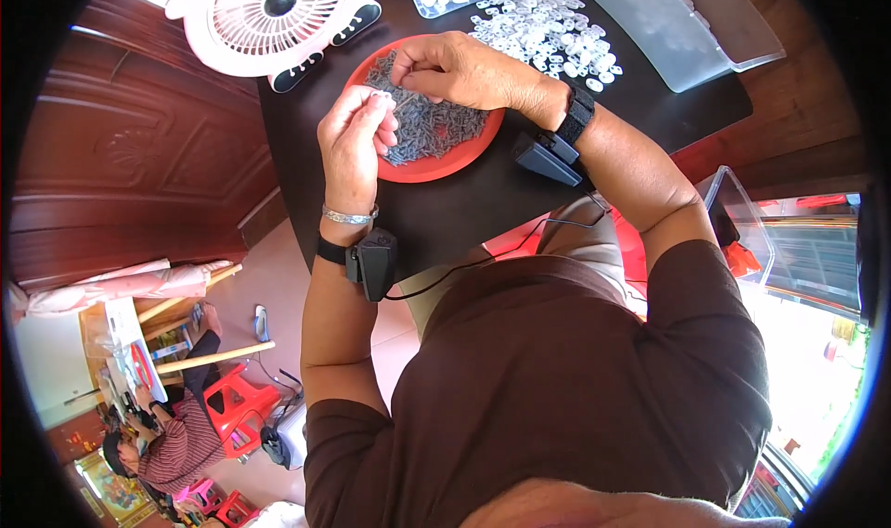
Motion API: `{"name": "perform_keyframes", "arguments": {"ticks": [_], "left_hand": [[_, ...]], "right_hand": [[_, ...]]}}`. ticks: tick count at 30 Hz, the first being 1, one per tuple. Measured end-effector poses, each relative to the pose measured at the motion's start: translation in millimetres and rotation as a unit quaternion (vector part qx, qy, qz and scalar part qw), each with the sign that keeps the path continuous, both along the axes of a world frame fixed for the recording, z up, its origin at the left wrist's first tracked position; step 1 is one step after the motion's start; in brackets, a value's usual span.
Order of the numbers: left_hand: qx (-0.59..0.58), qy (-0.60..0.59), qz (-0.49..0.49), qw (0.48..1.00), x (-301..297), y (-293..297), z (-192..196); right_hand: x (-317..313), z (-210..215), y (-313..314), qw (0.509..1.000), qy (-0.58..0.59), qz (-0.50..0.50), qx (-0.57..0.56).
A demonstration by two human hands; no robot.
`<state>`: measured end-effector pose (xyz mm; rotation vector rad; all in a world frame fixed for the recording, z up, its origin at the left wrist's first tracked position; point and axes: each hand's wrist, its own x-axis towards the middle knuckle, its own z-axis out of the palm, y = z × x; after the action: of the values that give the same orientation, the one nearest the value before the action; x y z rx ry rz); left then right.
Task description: The recorder is manually assembling small white plastic components by inserting metal pins into them at a desk.
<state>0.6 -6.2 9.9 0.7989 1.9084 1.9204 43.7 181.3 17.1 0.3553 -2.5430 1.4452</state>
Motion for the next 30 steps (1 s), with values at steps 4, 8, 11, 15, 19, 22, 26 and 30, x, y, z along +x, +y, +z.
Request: {"name": "perform_keyframes", "arguments": {"ticks": [4,8,11,15,19,22,26,30], "left_hand": [[0.003,-0.005,0.001,1.000,-2,0,-1],[0.004,-0.008,0.000,1.000,-3,-1,-2],[-0.002,-0.005,0.009,1.000,-2,0,-1],[-0.029,0.023,0.008,0.999,0,1,0],[-0.056,0.031,0.004,0.998,0,0,0],[-0.006,0.040,0.002,0.999,1,1,-2],[0.020,0.026,0.019,0.999,-1,1,-2],[0.009,0.030,0.025,0.999,-6,-3,-3]], "right_hand": [[0,-3,-1,0.999,0.034,-0.003,0.010],[0,-2,0,0.999,0.038,0.015,0.035],[-2,-4,2,0.999,0.028,0.033,0.011],[-3,-3,4,0.998,0.002,0.054,-0.030],[-3,-5,3,0.997,-0.004,0.055,-0.059],[-1,-1,2,0.996,-0.021,0.070,-0.042],[0,1,3,0.998,0.021,0.054,0.004],[3,5,1,0.996,0.028,0.006,0.090]]}}
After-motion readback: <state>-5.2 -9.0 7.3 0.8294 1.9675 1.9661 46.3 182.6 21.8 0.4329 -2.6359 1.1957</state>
